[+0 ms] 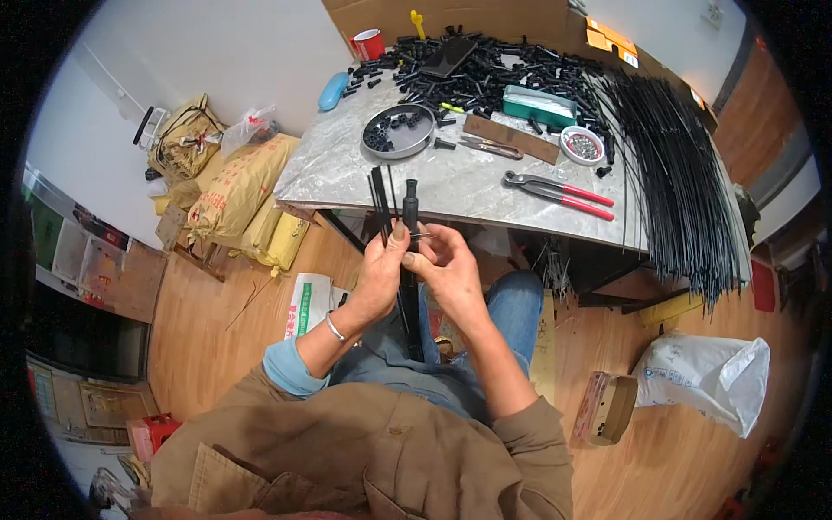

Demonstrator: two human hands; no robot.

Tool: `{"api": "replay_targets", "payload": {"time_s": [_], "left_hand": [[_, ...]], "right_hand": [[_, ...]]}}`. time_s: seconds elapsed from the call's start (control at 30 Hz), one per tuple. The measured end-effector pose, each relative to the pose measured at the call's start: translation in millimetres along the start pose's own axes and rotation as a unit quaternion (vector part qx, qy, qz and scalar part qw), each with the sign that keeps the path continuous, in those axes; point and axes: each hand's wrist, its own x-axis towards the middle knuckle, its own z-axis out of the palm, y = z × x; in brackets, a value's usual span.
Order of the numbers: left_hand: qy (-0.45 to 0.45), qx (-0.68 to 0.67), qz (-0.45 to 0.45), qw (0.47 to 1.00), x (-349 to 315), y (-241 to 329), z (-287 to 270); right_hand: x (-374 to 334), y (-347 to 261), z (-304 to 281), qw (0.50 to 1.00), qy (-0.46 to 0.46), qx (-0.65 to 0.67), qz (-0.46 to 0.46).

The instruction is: Manually assembling black wire or rod components into a circular fixture and using pliers to secure or trim them.

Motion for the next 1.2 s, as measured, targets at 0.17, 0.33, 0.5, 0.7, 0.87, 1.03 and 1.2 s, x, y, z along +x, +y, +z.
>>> {"api": "replay_targets", "payload": {"time_s": [0.17,0.33,0.5,0.7,0.87,1.03,1.2], "left_hand": [[-0.014,-0.013,0.015,1.000,0,1,4],[-0.003,0.000,0.020,1.000,-3,1,9],[-0.001,0.003,0.027,1.000,-1,-4,10],[-0.002,-0.006,0.026,1.000,0,-4,14],[0.006,-0.062,-0.010,0.998,2,-7,17],[-0.060,-0.044,0.034,0.997,2,-8,2],[-0.162,-0.134,-0.027,0.977,9,-7,-7]], "right_hand": [[-4,-16,-14,0.993,0.007,-0.106,-0.051],[-7,-19,-10,0.998,0.008,-0.031,-0.057],[-24,-17,6,0.986,0.097,-0.064,-0.123],[-6,-27,-3,0.850,0.174,-0.392,-0.305],[-1,-10,-21,0.997,-0.024,0.016,-0.071],[-4,-5,-38,0.989,0.010,-0.116,-0.087],[50,-65,-146,0.729,0.235,-0.584,-0.271]]}}
